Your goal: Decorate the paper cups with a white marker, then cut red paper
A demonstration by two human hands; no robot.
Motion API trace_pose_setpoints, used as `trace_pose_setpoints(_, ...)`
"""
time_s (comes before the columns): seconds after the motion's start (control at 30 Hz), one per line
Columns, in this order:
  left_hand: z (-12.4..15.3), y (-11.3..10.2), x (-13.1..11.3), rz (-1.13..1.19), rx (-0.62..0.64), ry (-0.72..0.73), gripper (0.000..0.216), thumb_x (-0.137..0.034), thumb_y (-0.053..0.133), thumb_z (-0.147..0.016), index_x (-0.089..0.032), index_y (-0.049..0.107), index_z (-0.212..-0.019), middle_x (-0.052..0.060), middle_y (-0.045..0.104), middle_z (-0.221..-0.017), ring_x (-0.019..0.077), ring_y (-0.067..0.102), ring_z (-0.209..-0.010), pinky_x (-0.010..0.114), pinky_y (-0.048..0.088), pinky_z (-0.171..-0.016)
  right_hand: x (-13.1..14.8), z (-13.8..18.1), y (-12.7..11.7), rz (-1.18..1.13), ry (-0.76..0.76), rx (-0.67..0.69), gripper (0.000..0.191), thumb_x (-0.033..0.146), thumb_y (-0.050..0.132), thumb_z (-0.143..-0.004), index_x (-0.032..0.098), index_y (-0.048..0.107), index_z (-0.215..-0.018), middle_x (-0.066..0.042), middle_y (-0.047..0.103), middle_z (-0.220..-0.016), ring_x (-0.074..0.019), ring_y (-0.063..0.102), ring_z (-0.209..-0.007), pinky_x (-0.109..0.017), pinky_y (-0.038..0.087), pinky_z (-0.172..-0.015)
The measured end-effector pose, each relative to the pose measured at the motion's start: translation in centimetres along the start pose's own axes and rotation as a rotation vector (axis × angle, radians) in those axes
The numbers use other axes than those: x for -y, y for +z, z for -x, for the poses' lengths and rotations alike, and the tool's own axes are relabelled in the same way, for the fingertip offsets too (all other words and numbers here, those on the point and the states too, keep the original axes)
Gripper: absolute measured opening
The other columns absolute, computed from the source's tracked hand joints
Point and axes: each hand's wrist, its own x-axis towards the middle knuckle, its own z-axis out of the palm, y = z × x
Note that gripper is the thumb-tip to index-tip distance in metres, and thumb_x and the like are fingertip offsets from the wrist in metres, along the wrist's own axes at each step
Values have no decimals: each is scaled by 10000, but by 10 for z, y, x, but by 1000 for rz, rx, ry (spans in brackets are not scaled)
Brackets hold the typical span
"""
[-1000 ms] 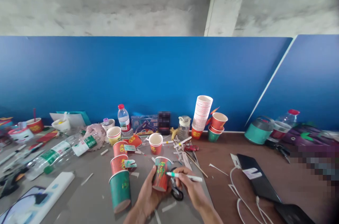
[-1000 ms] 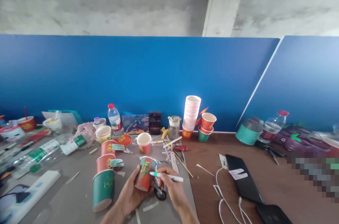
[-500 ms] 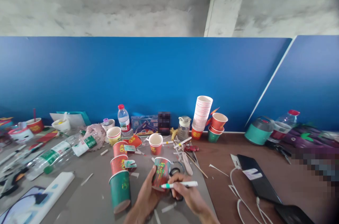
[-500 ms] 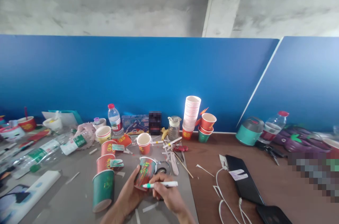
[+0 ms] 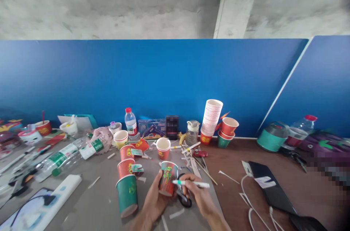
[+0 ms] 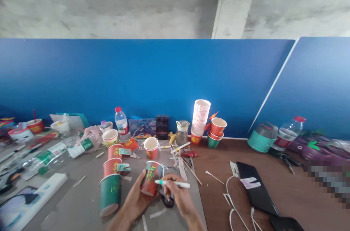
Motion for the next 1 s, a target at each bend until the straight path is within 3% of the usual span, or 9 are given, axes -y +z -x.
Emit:
trace_pose_setpoints(0.07,-1,-2,-1,-23,-5,30,381,-446,533,-808,-76,599,-869,80,689,-664,171,623,-561,295,494,-571,0,-2,-2,42,-34,-77,294,452,662,-689,160,653,-723,18,546,-512,-115,454,-478,-232,361,-484)
trace_pose_setpoints(0.23,-3,-6,-5,17,24,36,392,-463,525,-812,-85,599,-885,79,701,-731,165,640,-634,283,499,-608,-8,-3,-4,6,26,102,300,459,635,-715,161,643,-738,22,546,-506,-102,426,-449,-221,331,-453)
trace_pose_setpoints(0.37,-4,-6,-4,7,21,37,375,-458,520,-816,-93,600,-851,58,692,-674,161,631,-594,291,501,-609,-10,-2,-2,16,-22,10,268,422,635,-732,156,648,-765,17,563,-549,-107,457,-491,-221,343,-487)
trace_pose_setpoints(0.5,-4,-5,-2,11,53,37,360,-446,540,-807,-94,607,-829,69,695,-699,165,638,-623,282,496,-620,-7,-2,1,-5,15,114,284,435,631,-724,153,644,-751,20,544,-519,-97,423,-452,-219,327,-459)
trace_pose_setpoints(0.63,-5,-4,0,6,29,45,337,-438,559,-796,-106,607,-822,53,684,-652,160,621,-575,287,488,-598,-6,-2,2,13,-36,-1,254,403,628,-734,151,644,-761,22,539,-532,-96,437,-477,-215,330,-474)
trace_pose_setpoints(0.77,-4,-3,0,3,63,39,366,-430,566,-791,-70,611,-841,99,698,-710,187,638,-625,302,491,-625,-10,-2,0,3,-10,112,271,418,619,-734,149,641,-749,20,538,-519,-93,424,-455,-217,325,-460)
trace_pose_setpoints(0.93,-5,-4,-1,49,9,12,351,-428,570,-791,-86,609,-860,74,701,-700,172,637,-604,300,500,-627,-13,-3,-5,16,-18,7,227,373,608,-750,149,641,-769,22,540,-529,-93,435,-481,-210,322,-473)
trace_pose_setpoints(1.0,-6,-4,-1,45,41,22,367,-432,544,-808,-77,611,-871,86,705,-719,173,640,-618,295,500,-620,-13,-2,-5,2,-7,59,214,362,606,-746,151,637,-751,23,536,-522,-94,431,-477,-210,321,-470)
